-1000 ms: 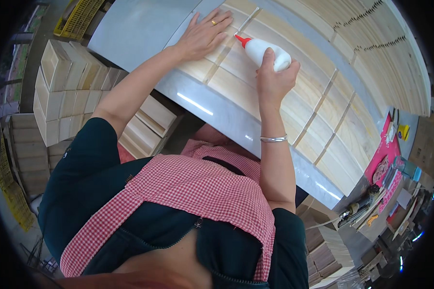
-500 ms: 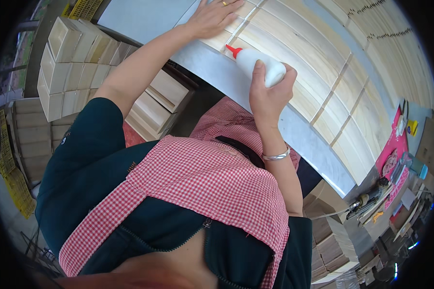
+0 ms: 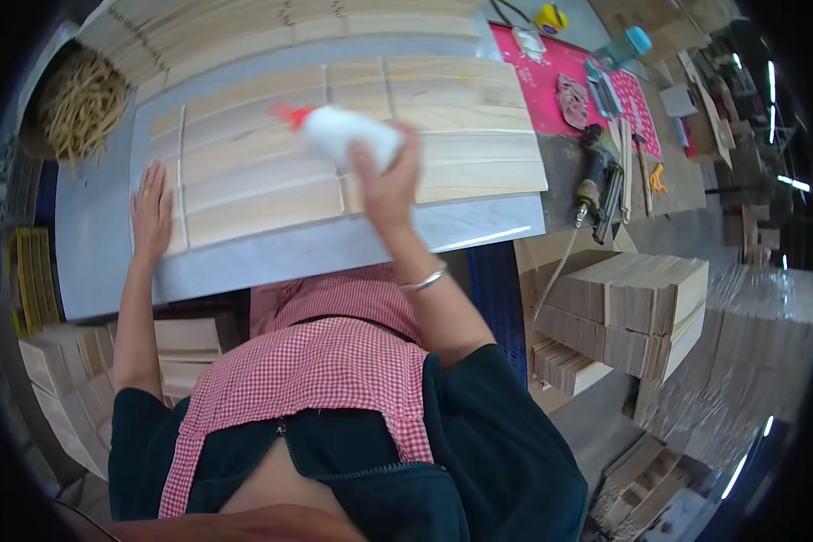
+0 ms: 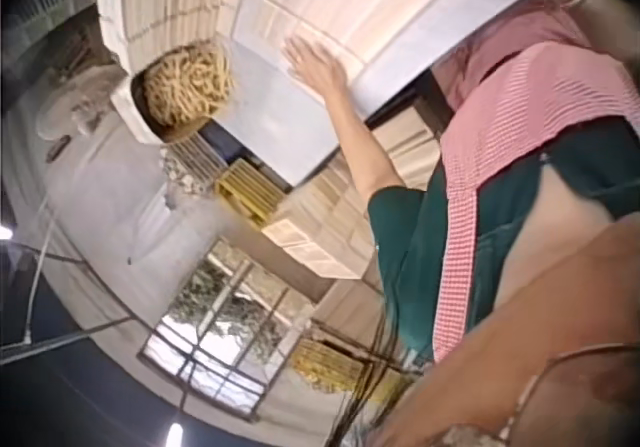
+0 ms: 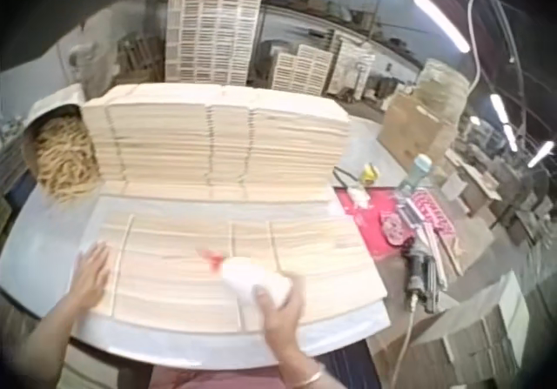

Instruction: Assembling small wooden boxes using a pneumatic staple gun and wood glue.

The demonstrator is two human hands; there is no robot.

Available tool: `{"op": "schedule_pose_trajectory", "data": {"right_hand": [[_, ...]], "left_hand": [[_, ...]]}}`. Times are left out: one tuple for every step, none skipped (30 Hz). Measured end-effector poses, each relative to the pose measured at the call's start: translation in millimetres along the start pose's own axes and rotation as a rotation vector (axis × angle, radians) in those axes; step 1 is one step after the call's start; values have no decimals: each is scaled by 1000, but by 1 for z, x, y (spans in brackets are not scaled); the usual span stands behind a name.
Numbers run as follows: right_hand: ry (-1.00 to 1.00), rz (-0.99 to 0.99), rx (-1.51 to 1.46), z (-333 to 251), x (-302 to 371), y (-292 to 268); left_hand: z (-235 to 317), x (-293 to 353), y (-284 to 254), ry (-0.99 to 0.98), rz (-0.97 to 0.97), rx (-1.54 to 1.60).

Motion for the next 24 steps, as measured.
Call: {"op": "schedule_pose_trajectory", "data": {"right_hand": [[-110,77,73,3,-30,-30],[-179,163,167,0,-60,-58],[-249,253,263,-5,-91,-88],[-264,314,302,-5,-121,-116],[-319,364,398,3,-155,-144],[-372,416,491,12,-186,-171],[-367,421,486,21,-213,-191],[-341,438,606,32,-239,-209],[-311,447,725,42,-262,-221],[-280,455,846,53,-283,-234],[-241,453,964,66,-298,-242],[-223,454,993,72,-309,-244],[-199,447,1022,78,-316,-244],[-181,425,1020,86,-328,-258],[-199,376,1169,90,-342,-276],[-211,322,1307,100,-350,-280],[-304,177,1279,88,-340,-247],[-402,36,1240,60,-314,-213],[-402,23,1226,44,-286,-202],[-520,-252,1084,29,-251,-184],[-631,-507,934,14,-211,-176],[-637,-638,1001,4,-173,-173],[-638,-762,1075,-2,-136,-171],[-543,-807,1018,-6,-108,-171]], "left_hand": [[-1,3,-2,-24,2,24],[-4,11,-5,-16,26,22],[-2,15,-9,-5,50,22],[7,18,-12,7,56,26],[19,22,-19,51,94,75],[33,23,-26,98,132,120],[45,25,-32,103,132,114],[58,28,-35,141,109,115],[71,33,-37,173,83,114],[83,35,-38,205,57,114],[96,36,-38,232,23,107],[107,35,-40,255,-14,101],[117,35,-42,272,-57,92],[125,32,-41,258,-77,79],[136,26,-35,294,-100,109],[143,24,-37,331,-126,130],[139,29,-39,302,-140,97],[135,36,-42,284,-153,60],[134,40,-38,283,-159,40],[132,43,-34,284,-164,23],[135,43,-28,299,-164,14],[137,41,-28,303,-163,14],[138,42,-27,300,-148,4],[138,45,-26,298,-135,-3]]}}
Point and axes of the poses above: each hand's wrist, its own x-axis away from the middle knuckle, its own y-axis out of the palm, z = x × y, the point moved 4 cm from there along -x, towards the middle knuckle, and after that the axes turned 10 degrees about z, right-handed, at the moved point
